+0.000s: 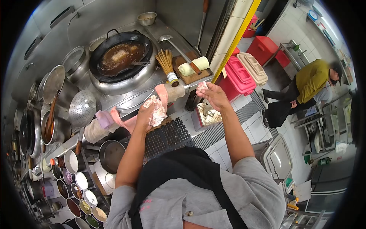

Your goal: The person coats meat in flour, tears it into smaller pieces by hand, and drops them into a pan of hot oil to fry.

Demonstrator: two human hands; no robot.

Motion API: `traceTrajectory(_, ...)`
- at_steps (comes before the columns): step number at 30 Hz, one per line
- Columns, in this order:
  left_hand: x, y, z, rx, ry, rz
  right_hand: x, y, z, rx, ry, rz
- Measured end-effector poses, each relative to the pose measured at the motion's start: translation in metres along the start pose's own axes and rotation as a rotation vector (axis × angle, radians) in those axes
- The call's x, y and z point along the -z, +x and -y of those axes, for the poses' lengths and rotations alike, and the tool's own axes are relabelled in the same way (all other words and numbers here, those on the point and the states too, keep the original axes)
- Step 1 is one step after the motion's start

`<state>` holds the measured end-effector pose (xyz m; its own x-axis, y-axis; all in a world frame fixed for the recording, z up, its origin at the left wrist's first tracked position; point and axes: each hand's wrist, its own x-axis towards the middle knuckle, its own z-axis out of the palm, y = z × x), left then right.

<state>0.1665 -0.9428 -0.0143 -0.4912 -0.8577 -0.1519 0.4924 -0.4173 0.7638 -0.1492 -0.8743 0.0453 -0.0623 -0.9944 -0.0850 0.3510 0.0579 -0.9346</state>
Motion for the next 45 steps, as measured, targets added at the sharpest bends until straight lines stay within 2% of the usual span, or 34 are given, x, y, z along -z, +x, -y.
traceTrajectory(6,0.016,-0.003,-0.014,0.016,-0.062,0.019,-0.012,0.018,-0.006,0.016,-0.029,-0.088)
traceTrajectory(8,0.023,0.0,-0.015,-0.007,-0.13,0.039,-0.016,0.028,-0.007,-0.01,0.059,-0.089)
traceTrajectory(10,0.022,0.002,-0.02,-0.012,-0.059,-0.09,-0.02,0.043,-0.003,-0.075,0.149,-0.111)
traceTrajectory(15,0.031,0.009,-0.034,-0.026,-0.112,-0.079,-0.035,0.092,-0.003,-0.066,-0.045,-0.018)
traceTrajectory(18,0.05,0.016,-0.042,-0.05,-0.116,-0.069,-0.052,0.137,0.001,-0.051,-0.05,0.061)
traceTrajectory(19,0.052,0.016,-0.048,-0.051,-0.148,-0.071,-0.055,0.159,-0.004,0.004,-0.005,0.146)
traceTrajectory(22,0.05,0.017,-0.068,-0.089,-0.16,-0.178,-0.07,0.219,-0.003,0.002,-0.152,0.141)
traceTrajectory(25,0.061,0.025,-0.076,-0.113,-0.156,-0.224,-0.09,0.279,-0.005,0.073,-0.335,0.19)
traceTrajectory(28,0.064,0.026,-0.083,-0.124,-0.178,-0.227,-0.104,0.355,-0.025,0.317,-0.539,0.281)
traceTrajectory(29,0.066,0.025,-0.084,-0.123,-0.17,-0.233,-0.11,0.374,-0.029,0.341,-0.586,0.267)
traceTrajectory(32,0.07,0.023,-0.086,-0.131,-0.197,-0.263,-0.128,0.416,-0.038,0.433,-0.981,0.146)
traceTrajectory(36,0.061,0.023,-0.088,-0.151,-0.204,-0.328,-0.123,0.44,-0.043,0.838,-1.214,0.043)
traceTrajectory(38,0.056,0.027,-0.097,-0.125,-0.25,-0.348,-0.137,0.409,-0.017,0.867,-1.115,-0.063)
traceTrajectory(39,0.064,0.027,-0.092,-0.141,-0.262,-0.264,-0.143,0.381,0.002,0.873,-1.069,-0.117)
traceTrajectory(42,0.058,0.031,-0.1,-0.098,-0.328,-0.222,-0.153,0.303,0.031,0.605,-0.9,0.032)
traceTrajectory(45,0.051,0.036,-0.108,-0.084,-0.239,-0.232,-0.166,0.24,0.026,0.152,-0.665,0.452)
